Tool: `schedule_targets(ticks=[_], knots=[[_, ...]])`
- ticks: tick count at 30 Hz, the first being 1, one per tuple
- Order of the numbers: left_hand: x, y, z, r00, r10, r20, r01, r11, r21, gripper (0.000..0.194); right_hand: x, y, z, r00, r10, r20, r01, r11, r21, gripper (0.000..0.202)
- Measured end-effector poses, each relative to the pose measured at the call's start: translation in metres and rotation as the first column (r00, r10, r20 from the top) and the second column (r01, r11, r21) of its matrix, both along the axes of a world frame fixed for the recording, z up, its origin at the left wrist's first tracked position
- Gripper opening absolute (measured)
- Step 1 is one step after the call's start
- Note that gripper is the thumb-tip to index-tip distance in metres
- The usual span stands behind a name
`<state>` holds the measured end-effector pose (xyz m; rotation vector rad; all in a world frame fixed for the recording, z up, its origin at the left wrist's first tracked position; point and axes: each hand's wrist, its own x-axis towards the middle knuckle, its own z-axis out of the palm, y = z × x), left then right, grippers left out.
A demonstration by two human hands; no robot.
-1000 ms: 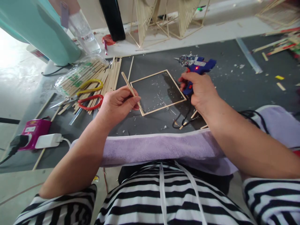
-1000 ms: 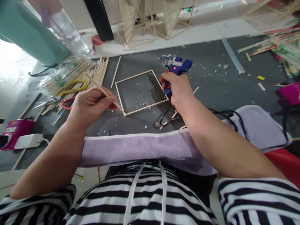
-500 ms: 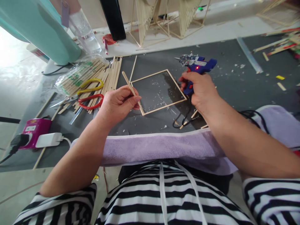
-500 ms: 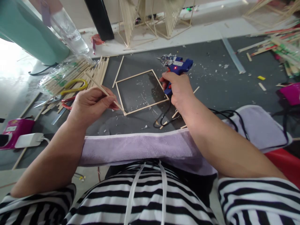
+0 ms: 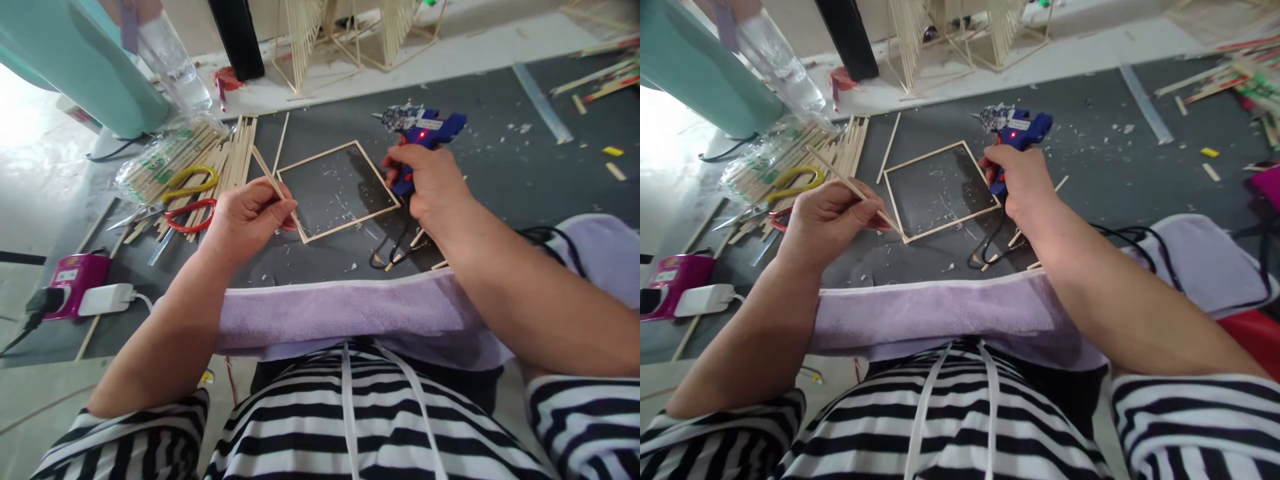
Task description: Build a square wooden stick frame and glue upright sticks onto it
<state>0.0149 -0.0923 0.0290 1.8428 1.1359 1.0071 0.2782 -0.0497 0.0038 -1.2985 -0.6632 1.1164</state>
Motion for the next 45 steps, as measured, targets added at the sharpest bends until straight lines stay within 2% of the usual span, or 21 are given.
schedule_targets(ticks=[8,9,11,13,14,16,18,21,27,29,31,34,36,39,42,45], knots=[[0.000,0.000,0.000,1.000,-0.016,-0.005,0.017,0.999,0.036,0.015,0.002,0.001,-0.003,0.997,0.022,0.068,-0.024,0.999,0.034,0.017],[0.000,0.000,0.000,1.000,-0.018,-0.002,0.018,0.999,0.040,0.015,0.004,-0.001,0.000,0.995,0.048,0.084,-0.053,0.996,0.065,0.016],[0.000,0.000,0.000,1.000,-0.027,0.006,0.027,0.998,0.050,0.014,0.009,-0.007,0.008,0.974,0.187,0.130,-0.203,0.971,0.127,0.013],[-0.001,0.001,0.000,0.999,-0.038,0.009,0.038,0.998,0.054,0.014,0.014,-0.017,0.018,0.889,0.399,0.223,-0.433,0.891,0.132,0.010],[-0.001,0.001,-0.001,0.999,-0.041,0.010,0.040,0.998,0.056,0.014,0.018,-0.022,0.022,0.825,0.490,0.283,-0.531,0.842,0.092,0.011],[-0.001,0.002,-0.002,0.999,-0.043,0.010,0.042,0.998,0.054,0.014,0.023,-0.030,0.028,0.709,0.607,0.360,-0.637,0.770,-0.044,0.016],[-0.002,0.002,-0.003,0.999,-0.046,0.014,0.045,0.997,0.058,0.013,0.028,-0.034,0.029,0.646,0.663,0.379,-0.656,0.735,-0.169,0.022],[-0.002,0.002,-0.003,0.998,-0.054,0.011,0.053,0.996,0.072,0.014,0.031,-0.032,0.025,0.563,0.720,0.405,-0.687,0.681,-0.254,0.023],[-0.002,0.003,-0.004,0.999,-0.047,0.018,0.046,0.997,0.059,0.013,0.022,-0.028,0.017,0.288,0.829,0.479,-0.802,0.482,-0.352,0.013],[-0.002,0.003,-0.005,0.999,-0.044,0.025,0.043,0.997,0.057,0.013,0.018,-0.028,0.015,0.245,0.824,0.510,-0.795,0.472,-0.380,0.013],[-0.002,0.003,-0.005,0.999,-0.037,0.037,0.035,0.998,0.047,0.013,0.016,-0.027,0.012,0.232,0.807,0.543,-0.784,0.485,-0.386,0.014],[-0.002,0.002,-0.005,0.999,-0.026,0.047,0.025,0.999,0.034,0.012,0.011,-0.029,0.009,0.261,0.786,0.560,-0.782,0.513,-0.355,0.016],[-0.002,0.002,-0.005,0.999,-0.019,0.033,0.019,0.999,0.027,0.012,0.006,-0.032,0.008,0.340,0.765,0.546,-0.773,0.558,-0.300,0.017],[-0.003,0.002,-0.005,1.000,-0.008,0.008,0.007,1.000,0.023,0.013,-0.002,-0.035,0.010,0.567,0.682,0.462,-0.710,0.689,-0.146,0.018],[-0.003,0.003,-0.005,1.000,-0.013,0.017,0.013,1.000,0.028,0.015,-0.004,-0.034,0.014,0.796,0.554,0.244,-0.576,0.817,0.025,0.014],[-0.003,0.004,-0.005,0.999,-0.031,0.028,0.030,0.999,0.022,0.016,0.005,-0.027,0.018,0.909,0.413,0.059,-0.417,0.901,0.122,0.015]])
